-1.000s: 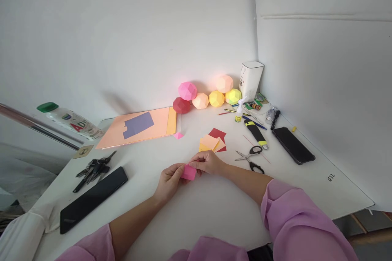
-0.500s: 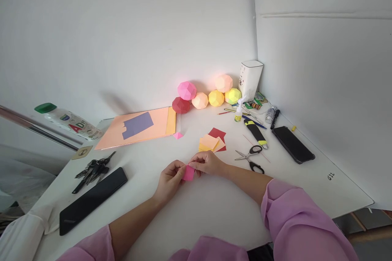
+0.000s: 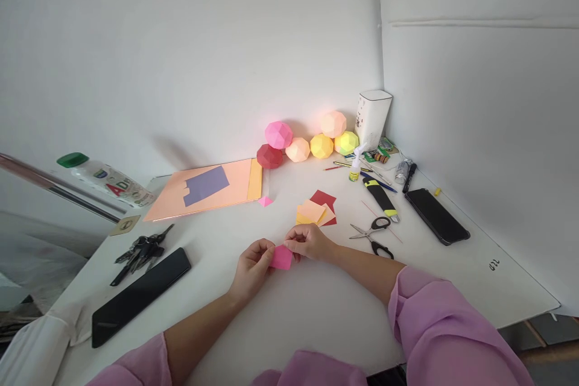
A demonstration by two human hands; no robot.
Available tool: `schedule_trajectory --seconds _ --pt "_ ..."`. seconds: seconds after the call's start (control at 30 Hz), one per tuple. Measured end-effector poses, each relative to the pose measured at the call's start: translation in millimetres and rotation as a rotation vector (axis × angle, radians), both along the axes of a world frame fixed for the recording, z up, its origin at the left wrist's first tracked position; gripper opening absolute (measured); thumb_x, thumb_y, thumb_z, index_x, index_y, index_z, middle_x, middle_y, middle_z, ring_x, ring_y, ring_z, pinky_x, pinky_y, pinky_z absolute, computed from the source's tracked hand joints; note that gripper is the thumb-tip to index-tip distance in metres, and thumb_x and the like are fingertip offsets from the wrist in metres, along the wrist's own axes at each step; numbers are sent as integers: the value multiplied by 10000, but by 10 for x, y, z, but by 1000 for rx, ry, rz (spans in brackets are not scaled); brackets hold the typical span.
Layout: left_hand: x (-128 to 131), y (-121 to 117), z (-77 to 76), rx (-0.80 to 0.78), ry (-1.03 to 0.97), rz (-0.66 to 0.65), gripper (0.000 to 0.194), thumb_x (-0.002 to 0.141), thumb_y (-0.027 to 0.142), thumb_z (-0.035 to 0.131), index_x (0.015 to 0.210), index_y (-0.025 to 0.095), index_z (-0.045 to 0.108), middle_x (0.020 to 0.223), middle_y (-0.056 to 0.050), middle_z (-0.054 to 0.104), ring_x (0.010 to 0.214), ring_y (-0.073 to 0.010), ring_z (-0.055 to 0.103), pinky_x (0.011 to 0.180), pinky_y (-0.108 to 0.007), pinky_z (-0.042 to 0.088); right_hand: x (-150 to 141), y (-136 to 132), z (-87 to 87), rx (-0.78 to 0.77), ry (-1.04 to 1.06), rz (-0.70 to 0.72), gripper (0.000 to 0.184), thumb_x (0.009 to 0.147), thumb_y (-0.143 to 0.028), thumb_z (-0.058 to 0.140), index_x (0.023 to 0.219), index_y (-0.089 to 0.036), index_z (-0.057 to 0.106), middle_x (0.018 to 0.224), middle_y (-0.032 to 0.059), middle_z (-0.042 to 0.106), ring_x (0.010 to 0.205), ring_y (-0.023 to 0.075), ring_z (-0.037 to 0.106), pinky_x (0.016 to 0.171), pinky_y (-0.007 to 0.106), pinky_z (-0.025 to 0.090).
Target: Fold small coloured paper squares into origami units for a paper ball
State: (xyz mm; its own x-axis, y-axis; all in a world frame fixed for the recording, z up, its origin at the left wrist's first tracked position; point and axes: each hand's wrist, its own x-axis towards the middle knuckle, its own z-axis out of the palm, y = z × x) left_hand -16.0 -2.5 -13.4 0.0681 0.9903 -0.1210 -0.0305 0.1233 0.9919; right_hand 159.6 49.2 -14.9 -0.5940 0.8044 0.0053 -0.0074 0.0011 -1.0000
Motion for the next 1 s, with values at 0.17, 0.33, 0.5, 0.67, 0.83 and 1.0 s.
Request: schedule_trajectory --seconds 0.17,0.33,0.5,0.67,0.83,1.0 --pt "-9 10 11 -14 -39 -45 249 786 419 567 755 177 518 654 34 507 505 -80 438 493 -210 369 2 10 -3 6 0 -18 144 794 -277 587 732 -152 554 621 -20 547 506 100 536 479 221 422" --pt "1 13 2 29 95 -101 233 777 390 580 721 165 555 636 17 527 576 -106 469 553 -223 384 -28 -21 11 153 -86 -1 50 744 -191 590 723 -146 586 670 -8 556 570 89 479 513 210 381" --pt "-2 2 11 33 86 -82 217 762 363 586 689 169 524 607 34 484 544 -93 430 532 -213 362 -25 -26 18 112 -76 -45 62 702 -139 561 652 -152 527 578 -36 509 492 73 442 451 194 342" --pt "-29 12 -19 -12 -24 -3 225 776 373 571 707 179 479 605 57 423 502 -69 361 480 -187 309 12 33 19 -82 46 -127 97 728 -158 530 669 -173 454 586 -22 580 450 86 510 419 196 368" --pt "-38 31 -59 -33 -61 -23 256 787 411 574 727 177 487 612 58 425 500 -63 352 462 -177 282 6 33 45 -73 75 -61 130 808 -277 572 784 -177 492 629 -31 586 491 84 527 468 203 403" --pt "-19 19 -54 -53 -55 -5 276 794 440 573 758 175 505 633 48 466 497 -63 379 458 -180 296 -7 19 6 28 -15 -2 215 792 -356 629 773 -146 587 653 -6 582 521 88 527 499 217 433"
